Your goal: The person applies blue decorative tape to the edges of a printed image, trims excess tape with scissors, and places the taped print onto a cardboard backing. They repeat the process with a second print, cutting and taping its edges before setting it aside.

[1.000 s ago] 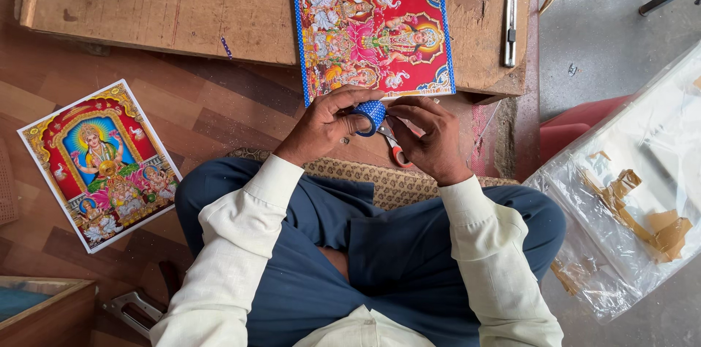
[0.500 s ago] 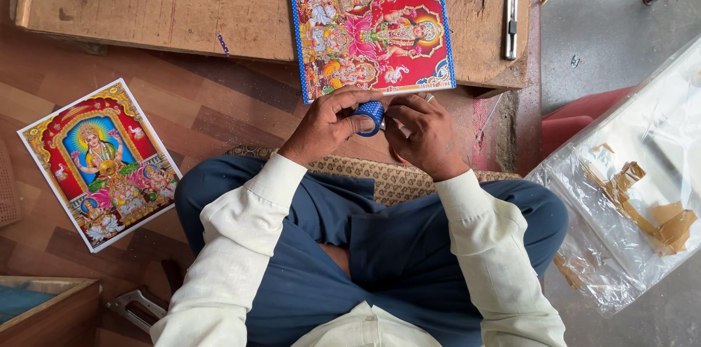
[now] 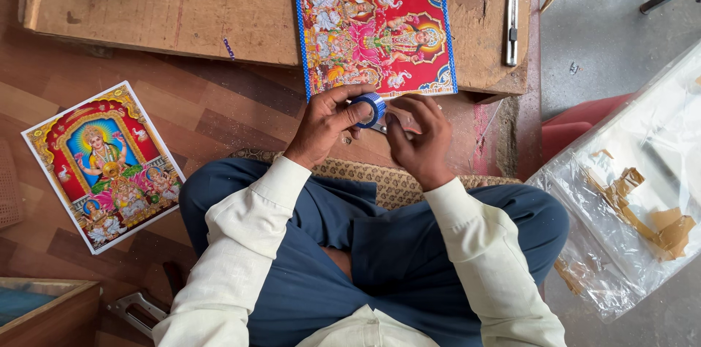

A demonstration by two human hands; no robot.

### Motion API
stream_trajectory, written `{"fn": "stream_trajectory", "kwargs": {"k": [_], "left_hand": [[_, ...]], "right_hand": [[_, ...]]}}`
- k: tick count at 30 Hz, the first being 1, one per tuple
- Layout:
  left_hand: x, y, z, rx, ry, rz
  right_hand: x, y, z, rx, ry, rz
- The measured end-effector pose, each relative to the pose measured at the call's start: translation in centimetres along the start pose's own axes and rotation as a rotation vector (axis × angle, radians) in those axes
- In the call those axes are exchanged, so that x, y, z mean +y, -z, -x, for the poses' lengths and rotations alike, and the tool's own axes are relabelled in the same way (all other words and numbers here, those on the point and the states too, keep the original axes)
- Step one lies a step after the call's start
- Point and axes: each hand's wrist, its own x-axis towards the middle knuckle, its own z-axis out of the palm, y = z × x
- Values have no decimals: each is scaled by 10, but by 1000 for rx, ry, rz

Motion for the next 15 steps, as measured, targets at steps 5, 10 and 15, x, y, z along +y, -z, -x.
{"fn": "stream_trajectory", "kwargs": {"k": [5,10,15], "left_hand": [[2,1,1,-6,-3,17],[9,-5,3,29,72,-130],[10,-16,0,-45,54,-132]], "right_hand": [[20,3,2,-142,-112,-298],[43,5,4,-183,-217,-385],[37,22,-4,-191,-29,-181]]}}
